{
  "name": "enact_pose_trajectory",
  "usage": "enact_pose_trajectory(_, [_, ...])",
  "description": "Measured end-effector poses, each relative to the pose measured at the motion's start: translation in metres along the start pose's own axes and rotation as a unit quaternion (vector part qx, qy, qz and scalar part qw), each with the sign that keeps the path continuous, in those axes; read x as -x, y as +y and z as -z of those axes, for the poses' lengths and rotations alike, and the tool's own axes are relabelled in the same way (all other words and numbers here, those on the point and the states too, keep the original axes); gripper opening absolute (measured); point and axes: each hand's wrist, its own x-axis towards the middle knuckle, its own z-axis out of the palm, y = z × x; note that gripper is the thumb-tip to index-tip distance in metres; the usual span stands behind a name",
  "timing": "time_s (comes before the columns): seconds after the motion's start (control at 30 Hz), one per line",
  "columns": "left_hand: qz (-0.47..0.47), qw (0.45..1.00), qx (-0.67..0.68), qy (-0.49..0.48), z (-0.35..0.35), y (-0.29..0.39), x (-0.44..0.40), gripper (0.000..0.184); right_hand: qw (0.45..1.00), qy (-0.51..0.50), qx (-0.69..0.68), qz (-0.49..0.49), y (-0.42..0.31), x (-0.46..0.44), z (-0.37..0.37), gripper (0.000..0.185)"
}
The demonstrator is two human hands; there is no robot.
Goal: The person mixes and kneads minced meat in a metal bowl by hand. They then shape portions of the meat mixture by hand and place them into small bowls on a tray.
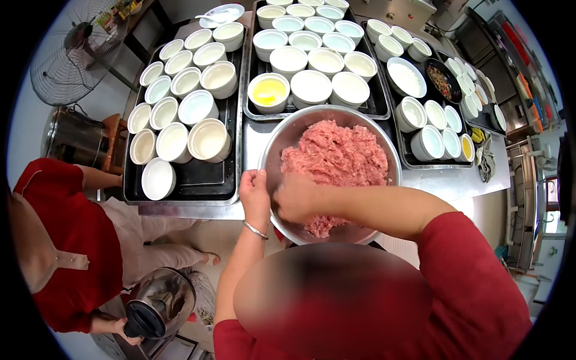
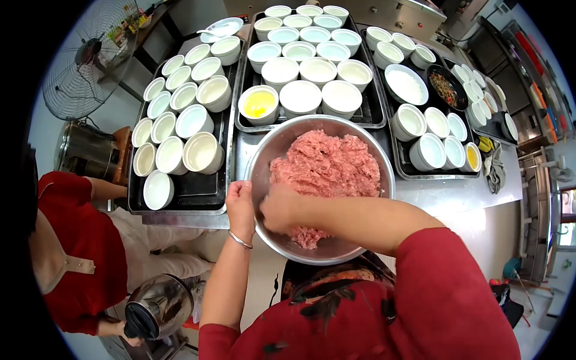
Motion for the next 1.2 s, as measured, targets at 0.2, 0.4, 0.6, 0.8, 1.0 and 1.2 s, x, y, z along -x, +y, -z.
enact_pose_trajectory(0.2, [-0.050, 0.994, -0.096, -0.007, 0.001, 0.009, 0.000, 0.016, 0.940, 0.038, 0.150, 0.305, 0.067, 0.105, -0.044, 0.021])
enact_pose_trajectory(0.4, [-0.086, 0.983, -0.159, -0.014, 0.000, 0.008, 0.002, 0.015, 0.952, 0.037, 0.157, 0.259, 0.118, 0.077, -0.059, 0.037])
enact_pose_trajectory(0.6, [-0.087, 0.989, -0.119, -0.005, 0.000, 0.001, -0.002, 0.015, 0.984, 0.021, 0.096, 0.149, 0.079, 0.075, -0.034, 0.036])
enact_pose_trajectory(0.8, [-0.059, 0.991, -0.116, -0.002, -0.003, 0.009, 0.003, 0.014, 0.941, 0.324, -0.098, 0.012, 0.138, 0.068, 0.016, 0.038])
enact_pose_trajectory(1.0, [-0.066, 0.995, -0.071, -0.004, -0.004, 0.007, 0.001, 0.014, 0.857, 0.066, -0.494, -0.132, 0.167, -0.011, 0.026, 0.048])
enact_pose_trajectory(1.2, [-0.049, 0.997, -0.059, -0.013, 0.000, 0.003, -0.007, 0.016, 0.966, -0.165, -0.169, 0.101, 0.072, -0.020, 0.052, 0.044])
